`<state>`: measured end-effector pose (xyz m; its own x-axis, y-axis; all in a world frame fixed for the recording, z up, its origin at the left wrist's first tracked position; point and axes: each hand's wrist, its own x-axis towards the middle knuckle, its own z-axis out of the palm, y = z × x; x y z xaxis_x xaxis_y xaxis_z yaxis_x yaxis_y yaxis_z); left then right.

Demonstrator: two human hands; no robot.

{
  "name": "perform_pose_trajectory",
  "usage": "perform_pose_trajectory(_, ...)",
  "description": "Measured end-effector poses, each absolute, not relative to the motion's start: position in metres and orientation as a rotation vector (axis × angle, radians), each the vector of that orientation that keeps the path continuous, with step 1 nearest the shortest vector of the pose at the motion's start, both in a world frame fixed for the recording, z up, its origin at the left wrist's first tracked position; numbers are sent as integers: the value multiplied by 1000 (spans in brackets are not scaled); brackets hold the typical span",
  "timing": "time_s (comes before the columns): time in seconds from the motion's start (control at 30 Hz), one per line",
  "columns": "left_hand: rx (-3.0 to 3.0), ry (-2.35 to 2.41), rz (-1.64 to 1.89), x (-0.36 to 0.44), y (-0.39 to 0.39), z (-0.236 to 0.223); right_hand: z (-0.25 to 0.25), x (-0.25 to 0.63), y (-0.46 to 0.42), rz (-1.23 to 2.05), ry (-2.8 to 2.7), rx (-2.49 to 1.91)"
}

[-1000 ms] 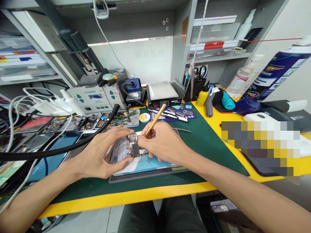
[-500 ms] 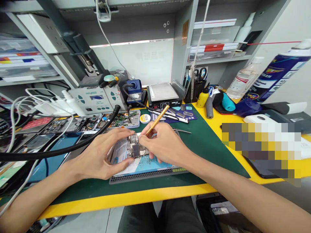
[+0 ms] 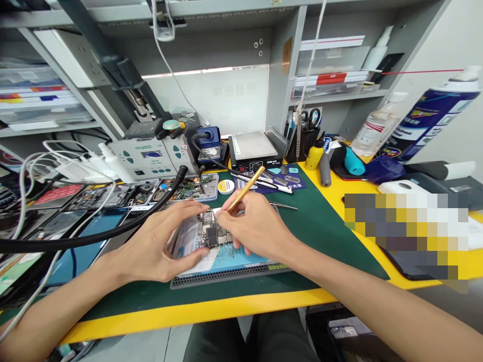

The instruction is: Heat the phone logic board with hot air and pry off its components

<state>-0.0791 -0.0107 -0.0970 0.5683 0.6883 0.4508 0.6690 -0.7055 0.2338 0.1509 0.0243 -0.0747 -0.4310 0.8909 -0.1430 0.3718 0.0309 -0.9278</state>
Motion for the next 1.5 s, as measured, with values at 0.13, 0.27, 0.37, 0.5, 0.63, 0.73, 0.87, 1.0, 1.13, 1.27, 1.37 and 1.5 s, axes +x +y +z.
perform_pose_trajectory(0.13, 2758, 1188, 832, -80, -12, -97, -76, 150, 24, 1395, -1828, -1290)
perform_pose_trajectory(0.27, 2785, 1181, 841, -80, -13, -97, -76, 149, 24, 1396, -1830, -1280)
perform_pose_trajectory(0.37, 2793, 1183, 852, -79, -13, -97, -76, 149, 24, 1403, -1828, -1269)
perform_pose_trajectory(0.5, 2804, 1175, 869, -79, -12, -97, -75, 148, 23, 1412, -1829, -1262)
perform_pose_trajectory(0.63, 2814, 1163, 887, -78, -10, -97, -74, 148, 23, 1412, -1827, -1257)
perform_pose_trajectory(0.73, 2818, 1155, 884, -79, -10, -97, -73, 147, 22, 1418, -1825, -1253)
perform_pose_trajectory(0.87, 2829, 1138, 896, -80, -11, -97, -74, 147, 23, 1408, -1833, -1257)
perform_pose_trajectory(1.0, 2824, 1141, 883, -80, -12, -98, -75, 146, 23, 1391, -1843, -1249)
perform_pose_trajectory(1.13, 2825, 1144, 885, -79, -10, -99, -74, 146, 22, 1388, -1849, -1243)
perform_pose_trajectory(1.27, 2825, 1152, 876, -79, -10, -99, -73, 145, 21, 1404, -1840, -1233)
perform_pose_trajectory(1.37, 2823, 1150, 874, -80, -11, -98, -71, 144, 20, 1431, -1824, -1212)
perform_pose_trajectory(1.5, 2824, 1146, 882, -80, -12, -98, -70, 143, 21, 1444, -1814, -1168)
